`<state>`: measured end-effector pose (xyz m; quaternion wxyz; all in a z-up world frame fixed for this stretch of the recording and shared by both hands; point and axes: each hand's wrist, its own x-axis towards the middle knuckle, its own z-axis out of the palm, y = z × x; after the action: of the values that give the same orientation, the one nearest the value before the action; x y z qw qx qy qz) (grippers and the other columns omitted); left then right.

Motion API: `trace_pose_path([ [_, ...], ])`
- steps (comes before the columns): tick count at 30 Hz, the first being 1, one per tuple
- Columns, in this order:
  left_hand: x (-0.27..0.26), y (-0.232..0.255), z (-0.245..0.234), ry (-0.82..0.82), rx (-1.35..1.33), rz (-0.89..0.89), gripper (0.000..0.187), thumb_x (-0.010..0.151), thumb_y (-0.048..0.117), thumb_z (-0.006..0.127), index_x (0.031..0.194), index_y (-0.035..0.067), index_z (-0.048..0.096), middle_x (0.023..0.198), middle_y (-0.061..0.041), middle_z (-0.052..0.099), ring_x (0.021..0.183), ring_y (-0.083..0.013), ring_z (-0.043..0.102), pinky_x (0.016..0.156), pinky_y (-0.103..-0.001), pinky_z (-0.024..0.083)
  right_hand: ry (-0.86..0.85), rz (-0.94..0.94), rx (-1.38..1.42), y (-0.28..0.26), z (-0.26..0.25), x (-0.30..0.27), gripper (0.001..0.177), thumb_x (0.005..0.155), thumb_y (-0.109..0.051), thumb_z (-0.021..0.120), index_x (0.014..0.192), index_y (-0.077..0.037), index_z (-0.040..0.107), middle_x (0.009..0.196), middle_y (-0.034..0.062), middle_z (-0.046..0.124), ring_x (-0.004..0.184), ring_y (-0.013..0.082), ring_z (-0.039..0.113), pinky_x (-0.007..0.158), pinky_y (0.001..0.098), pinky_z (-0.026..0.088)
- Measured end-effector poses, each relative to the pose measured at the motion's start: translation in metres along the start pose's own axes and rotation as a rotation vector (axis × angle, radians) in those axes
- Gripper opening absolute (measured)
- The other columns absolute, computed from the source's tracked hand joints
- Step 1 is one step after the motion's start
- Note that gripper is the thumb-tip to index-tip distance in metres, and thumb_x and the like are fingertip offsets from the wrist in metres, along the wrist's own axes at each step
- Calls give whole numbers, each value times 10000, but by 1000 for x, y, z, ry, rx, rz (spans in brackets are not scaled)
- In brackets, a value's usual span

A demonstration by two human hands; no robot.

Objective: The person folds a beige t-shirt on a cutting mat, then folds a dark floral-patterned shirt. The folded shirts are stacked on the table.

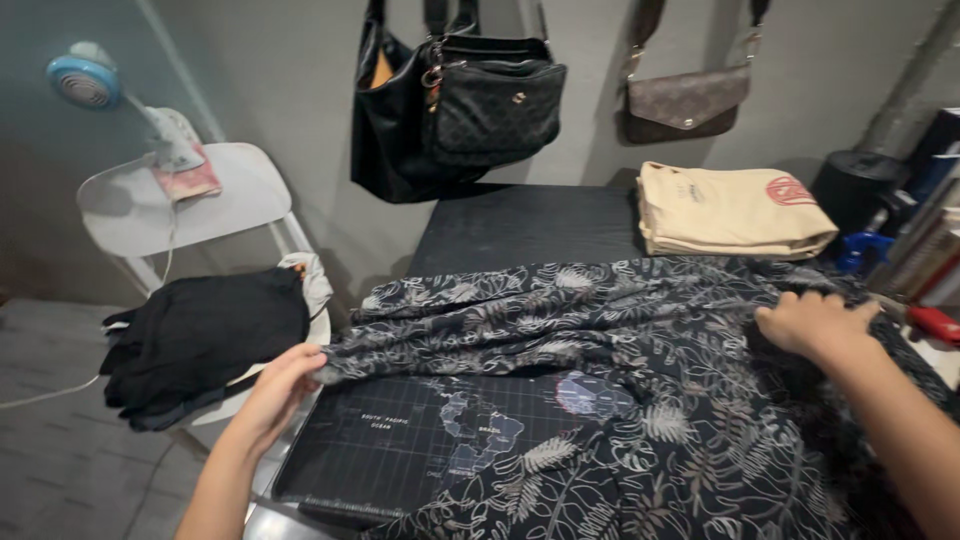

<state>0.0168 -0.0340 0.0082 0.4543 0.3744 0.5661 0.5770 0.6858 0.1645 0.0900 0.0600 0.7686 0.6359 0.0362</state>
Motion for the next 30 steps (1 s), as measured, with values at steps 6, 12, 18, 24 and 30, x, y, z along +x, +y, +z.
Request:
trace_pose_path([
  [6,15,17,20,-35,98,-152,461,979,475,547,985,60,748,637,50,578,469,-36,373,438,-226,256,388,-809,443,-152,-62,-105,264,809,-291,728,985,-94,719,986,121,655,931,319,630,812,472,511],
  [12,38,29,18,-24,111,-205,660,1001,657,428,971,55,699,603,39,560,396,-21,335,367,-202,190,502,-1509,734,-302,-63,-213,289,826,-232,727,1077,-92,693,1056,119,629,984,310,625,806,447,522],
  [18,61,39,14,-83,125,-245,804,966,727,357,905,14,725,662,9,644,482,-61,457,440,-219,301,881,-1586,566,-402,-32,-250,225,793,-210,652,1009,-155,680,1200,79,654,1037,228,619,815,390,463],
  [24,101,50,29,-20,544,-275,528,943,635,465,958,162,699,773,67,614,661,-78,558,640,-295,352,631,-1423,391,-452,-5,-259,189,904,-191,624,1055,-101,693,1068,78,637,982,257,615,800,430,457],
  [30,147,44,46,-50,656,-203,431,929,517,654,829,99,680,687,6,538,561,-130,454,520,-325,313,621,-1342,430,-463,6,-259,242,863,-180,628,1047,-53,721,1051,99,657,945,279,651,719,435,487],
])
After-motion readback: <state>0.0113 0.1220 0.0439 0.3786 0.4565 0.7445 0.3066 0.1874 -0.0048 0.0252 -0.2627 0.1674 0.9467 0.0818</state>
